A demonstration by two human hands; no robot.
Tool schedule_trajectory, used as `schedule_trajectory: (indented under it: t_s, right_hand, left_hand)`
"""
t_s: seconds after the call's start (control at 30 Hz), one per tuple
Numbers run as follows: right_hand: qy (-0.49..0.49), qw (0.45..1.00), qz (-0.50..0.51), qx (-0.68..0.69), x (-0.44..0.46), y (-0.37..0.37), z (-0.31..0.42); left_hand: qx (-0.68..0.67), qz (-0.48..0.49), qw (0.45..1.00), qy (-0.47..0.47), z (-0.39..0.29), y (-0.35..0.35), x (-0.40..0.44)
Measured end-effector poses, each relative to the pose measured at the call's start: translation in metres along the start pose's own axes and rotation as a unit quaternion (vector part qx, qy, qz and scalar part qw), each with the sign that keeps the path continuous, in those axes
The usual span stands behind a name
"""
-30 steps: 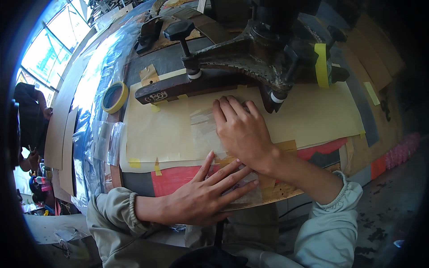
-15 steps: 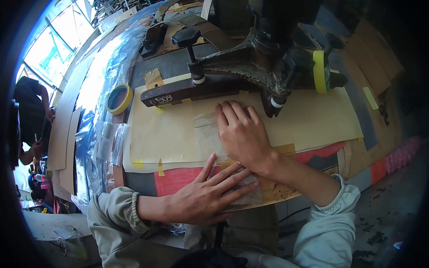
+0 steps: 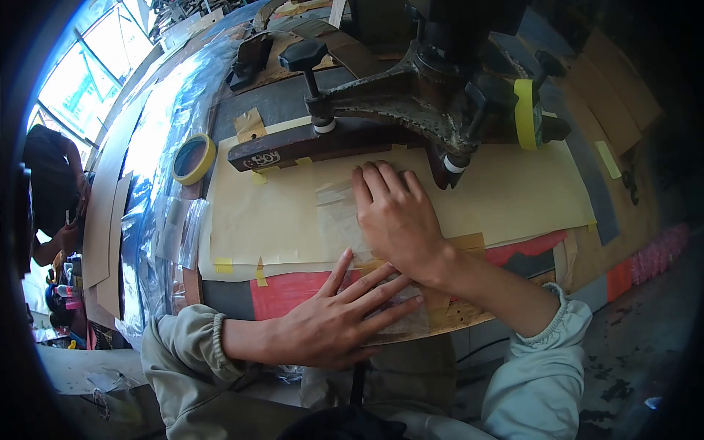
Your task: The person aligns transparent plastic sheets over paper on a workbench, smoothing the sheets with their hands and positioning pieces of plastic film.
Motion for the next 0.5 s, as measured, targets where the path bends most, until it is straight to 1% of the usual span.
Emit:
schedule_trajectory:
  t_s: [0.5]
  right_hand:
    - [0.001,1.000,0.003,-0.007,0.0002,0.0005,0.0005]
  left_hand:
    - [-0.008,-0.002,1.000,0.001,-0.0006,-0.0001,-0.0005]
Point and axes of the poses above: each hand's wrist, its own x-axis towards the middle knuckle, its own y-axis out of the palm, z = x × y, the point moved 2 cm from there along x, towards the middle knuckle, and after that the axes turned 6 degrees about z, right-handed, at the moved point
